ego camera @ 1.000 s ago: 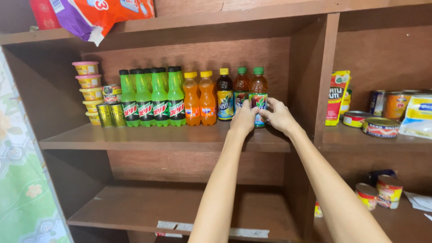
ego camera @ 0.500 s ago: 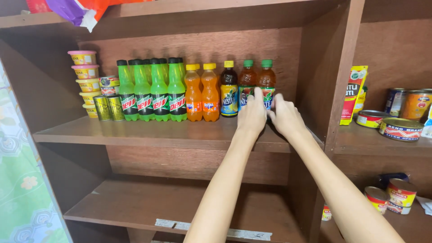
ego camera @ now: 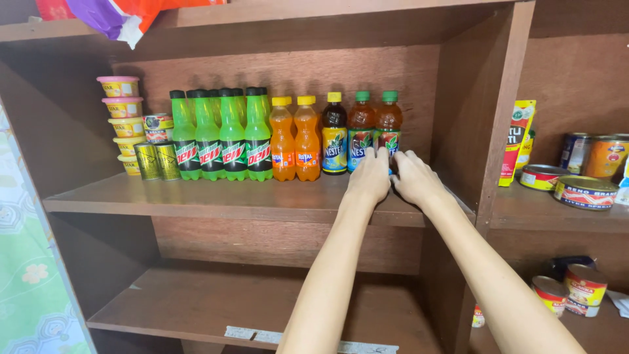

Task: Stocking shelves with various bottled beverages from a cardboard box.

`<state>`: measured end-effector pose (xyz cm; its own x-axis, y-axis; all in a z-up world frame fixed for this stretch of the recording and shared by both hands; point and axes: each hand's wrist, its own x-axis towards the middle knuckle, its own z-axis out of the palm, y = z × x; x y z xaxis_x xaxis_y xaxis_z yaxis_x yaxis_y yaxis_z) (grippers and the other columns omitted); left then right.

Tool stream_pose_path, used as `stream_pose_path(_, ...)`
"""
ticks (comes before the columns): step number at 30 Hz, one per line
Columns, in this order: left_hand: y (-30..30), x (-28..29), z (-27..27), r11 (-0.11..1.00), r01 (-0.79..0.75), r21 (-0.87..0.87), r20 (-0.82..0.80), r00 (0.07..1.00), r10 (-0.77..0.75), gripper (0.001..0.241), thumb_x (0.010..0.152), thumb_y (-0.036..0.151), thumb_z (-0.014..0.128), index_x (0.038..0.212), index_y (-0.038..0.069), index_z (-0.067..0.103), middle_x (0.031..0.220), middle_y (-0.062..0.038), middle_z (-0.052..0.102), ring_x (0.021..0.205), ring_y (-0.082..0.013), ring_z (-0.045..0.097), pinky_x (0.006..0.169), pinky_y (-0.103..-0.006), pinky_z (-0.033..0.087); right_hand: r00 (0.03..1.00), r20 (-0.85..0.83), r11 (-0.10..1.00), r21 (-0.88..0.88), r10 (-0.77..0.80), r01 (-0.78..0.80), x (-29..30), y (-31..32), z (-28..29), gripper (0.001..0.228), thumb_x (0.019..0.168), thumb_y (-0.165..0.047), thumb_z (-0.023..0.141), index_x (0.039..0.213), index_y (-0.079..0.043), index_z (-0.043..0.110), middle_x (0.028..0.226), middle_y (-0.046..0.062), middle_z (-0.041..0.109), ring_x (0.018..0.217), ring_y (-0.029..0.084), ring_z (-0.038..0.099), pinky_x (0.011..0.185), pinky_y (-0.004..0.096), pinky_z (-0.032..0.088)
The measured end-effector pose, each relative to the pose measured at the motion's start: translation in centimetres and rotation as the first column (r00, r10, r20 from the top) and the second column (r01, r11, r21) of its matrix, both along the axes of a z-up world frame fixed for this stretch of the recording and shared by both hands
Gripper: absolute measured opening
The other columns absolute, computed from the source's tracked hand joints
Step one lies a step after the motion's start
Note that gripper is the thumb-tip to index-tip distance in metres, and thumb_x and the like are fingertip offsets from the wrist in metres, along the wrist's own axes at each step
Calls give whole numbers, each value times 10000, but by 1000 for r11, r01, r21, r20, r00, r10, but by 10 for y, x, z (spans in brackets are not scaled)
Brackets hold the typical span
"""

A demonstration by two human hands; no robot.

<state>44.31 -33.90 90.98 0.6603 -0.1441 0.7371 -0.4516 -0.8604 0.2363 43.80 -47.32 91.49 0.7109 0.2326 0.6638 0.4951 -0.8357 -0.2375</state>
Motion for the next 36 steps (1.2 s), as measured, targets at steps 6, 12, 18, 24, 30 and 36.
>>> stream_pose_path(6, 1, 5, -3, 997, -41, 66, -62, 997, 46, 458, 860, 68, 694, 1301, 90, 572, 1355, -184, 547, 1250, -378, 580, 986, -473, 513, 995, -89, 999, -34, -43, 40, -7, 2, 6, 404, 909, -203, 682, 1302, -122, 639, 1271, 155, 618, 1190, 393, 601, 975, 503, 503)
stream_pose_path(12, 1, 10, -3, 992, -59, 111, -177, 981, 78, 596, 884, 151, 687, 1448, 148, 493, 1482, -155, 466, 1371, -366, 470, 1071, -472, 456, 999, -46, 997, -74, 24, -27, 35, -6, -13, 472, 908, -229, 673, 1354, -91, 603, 1355, 166, 583, 1249, 380, 569, 1035, 475, 472)
stream_pose_path(18, 3, 17, -2, 984, -71, 162, -259, 959, 111, 638, 932, 241, 626, 1532, 178, 416, 1525, -130, 443, 1414, -350, 428, 1121, -479, 412, 980, -196, 991, -136, -37, 10, 28, -2, -5, 584, 953, -291, 595, 1519, -225, 468, 1553, 102, 435, 1284, 407, 510, 1118, 469, 413)
stream_pose_path(24, 1, 23, -4, 980, -99, 174, -308, 940, 150, 614, 968, 302, 576, 1535, 170, 383, 1554, -102, 411, 1470, -325, 348, 1137, -519, 359, 952, -286, 979, -197, -111, 55, 24, 0, -2, 605, 993, -350, 510, 1578, -302, 363, 1604, 35, 380, 1323, 387, 468, 1153, 485, 382)
stream_pose_path(30, 0, 3, 4, 988, -95, 121, -268, 955, 124, 551, 907, 226, 670, 1428, 139, 516, 1476, -139, 481, 1392, -339, 451, 1093, -487, 424, 975, -215, 992, -120, -56, 30, 17, -2, 2, 573, 965, -309, 567, 1523, -262, 447, 1460, 105, 513, 1258, 388, 530, 1089, 496, 430)
stream_pose_path(36, 11, -20, 10, 1000, 12, -25, 118, 993, -9, 243, 868, 119, 684, 1104, 75, 721, 1116, -166, 725, 1102, -364, 672, 965, -477, 521, 996, 90, 999, -40, -16, 20, -28, 0, 13, 288, 908, -234, 648, 1167, -121, 700, 1142, 147, 669, 1091, 366, 640, 878, 512, 530)
